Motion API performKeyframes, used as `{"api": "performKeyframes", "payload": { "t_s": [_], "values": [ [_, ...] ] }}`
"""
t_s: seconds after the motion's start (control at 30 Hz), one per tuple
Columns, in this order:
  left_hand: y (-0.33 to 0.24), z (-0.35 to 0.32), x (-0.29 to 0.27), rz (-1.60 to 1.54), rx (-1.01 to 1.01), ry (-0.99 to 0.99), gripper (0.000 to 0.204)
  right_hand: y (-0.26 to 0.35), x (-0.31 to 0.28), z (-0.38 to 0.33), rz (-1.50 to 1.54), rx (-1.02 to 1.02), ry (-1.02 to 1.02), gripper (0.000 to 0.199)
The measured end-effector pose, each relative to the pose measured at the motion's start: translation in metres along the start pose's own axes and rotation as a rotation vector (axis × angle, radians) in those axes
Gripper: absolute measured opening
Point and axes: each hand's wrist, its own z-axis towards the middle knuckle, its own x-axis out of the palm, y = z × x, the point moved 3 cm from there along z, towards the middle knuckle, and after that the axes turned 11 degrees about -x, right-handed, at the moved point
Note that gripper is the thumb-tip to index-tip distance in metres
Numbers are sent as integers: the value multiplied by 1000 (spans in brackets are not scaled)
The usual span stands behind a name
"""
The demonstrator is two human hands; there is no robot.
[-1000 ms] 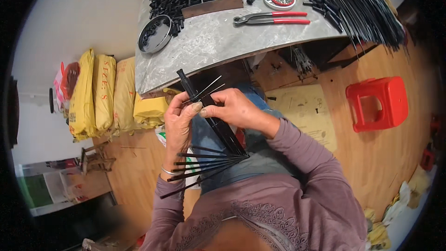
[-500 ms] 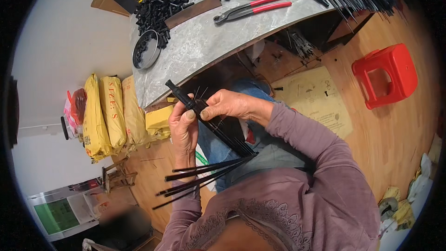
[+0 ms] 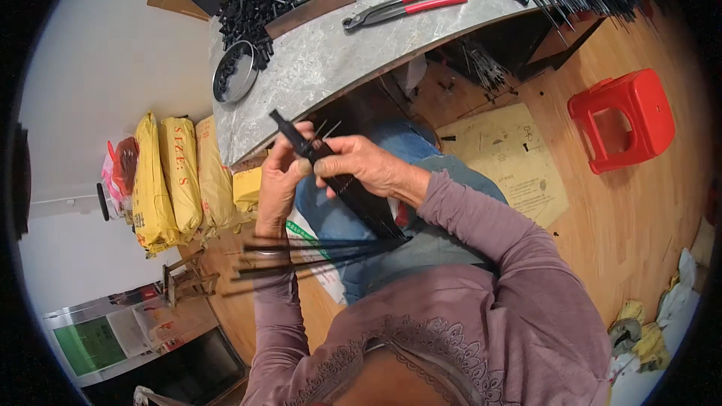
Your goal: Assembling black plastic strips with connectors using pliers.
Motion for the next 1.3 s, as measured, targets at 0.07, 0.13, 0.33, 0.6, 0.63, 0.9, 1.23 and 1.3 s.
{"api": "performKeyframes", "payload": {
  "t_s": [0.07, 0.13, 0.33, 0.6, 0.63, 0.9, 1.23, 1.3],
  "values": [
    [-1, -7, 1, 184, 67, -263, 39, 3, -5, 2, 0, -68, -93, 21],
    [1, -22, 10, -131, 181, -305, 47, 3, -10, 1, -9, -105, -209, 15],
    [-27, -77, 96, -30, 77, 74, 73, 4, -17, 6, -81, -150, -286, 15],
    [-8, -14, 47, -94, 123, -637, 39, -1, 3, 19, -296, -472, -280, 25],
    [-6, -13, 45, -118, 22, -614, 36, -2, 6, 23, -617, -651, -333, 28],
    [-17, -15, 31, 46, 93, -695, 31, -3, 18, 19, -801, -689, -320, 31],
    [-29, -8, 28, 90, 109, -627, 23, 25, 20, 14, -1023, -640, -188, 34],
    [-34, -14, 31, 119, 125, -638, 24, 31, 22, 11, -1047, -827, -255, 24]
  ]
}}
